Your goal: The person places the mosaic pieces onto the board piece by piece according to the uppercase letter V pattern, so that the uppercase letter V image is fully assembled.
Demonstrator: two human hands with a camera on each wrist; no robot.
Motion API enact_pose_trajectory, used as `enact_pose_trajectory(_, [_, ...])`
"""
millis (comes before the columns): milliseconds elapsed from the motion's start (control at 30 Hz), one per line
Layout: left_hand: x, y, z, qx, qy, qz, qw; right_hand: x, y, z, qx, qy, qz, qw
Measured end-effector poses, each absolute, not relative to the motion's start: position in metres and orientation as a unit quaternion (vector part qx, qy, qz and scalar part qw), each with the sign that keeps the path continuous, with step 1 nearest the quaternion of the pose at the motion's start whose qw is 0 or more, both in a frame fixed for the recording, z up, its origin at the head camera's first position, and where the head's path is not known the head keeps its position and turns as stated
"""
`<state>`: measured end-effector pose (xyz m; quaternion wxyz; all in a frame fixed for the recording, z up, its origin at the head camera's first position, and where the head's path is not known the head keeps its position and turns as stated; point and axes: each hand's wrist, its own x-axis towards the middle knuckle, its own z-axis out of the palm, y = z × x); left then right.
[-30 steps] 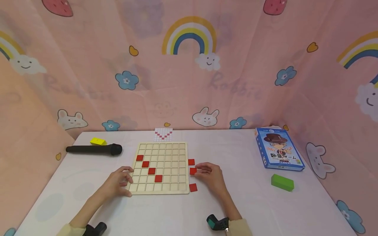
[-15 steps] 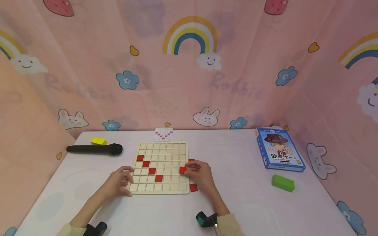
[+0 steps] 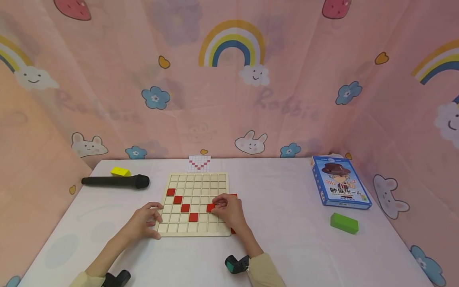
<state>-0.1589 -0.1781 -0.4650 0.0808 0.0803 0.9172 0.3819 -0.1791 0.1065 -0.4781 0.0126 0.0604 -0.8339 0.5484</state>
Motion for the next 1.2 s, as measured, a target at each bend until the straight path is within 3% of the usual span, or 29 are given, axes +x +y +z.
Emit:
enact_pose_trajectory(600, [-0.16,-0.175,-0.466,0.083,0.915,0.386,0.081,-0.181,0.099,-0.479,0.087,-0.816,0.571,0.001])
enact_pose_trajectory(933, [-0.159,-0.177,-0.465,0.084,0.917,0.381,0.082,-0.19,0.147,-0.477,0.042,-0.854,0.516,0.04])
enact_pose_trajectory(1200, [-0.159,-0.179,-0.467,0.08,0.919,0.378,0.082,-0.207,0.17,-0.483,0.035,-0.892,0.45,-0.013])
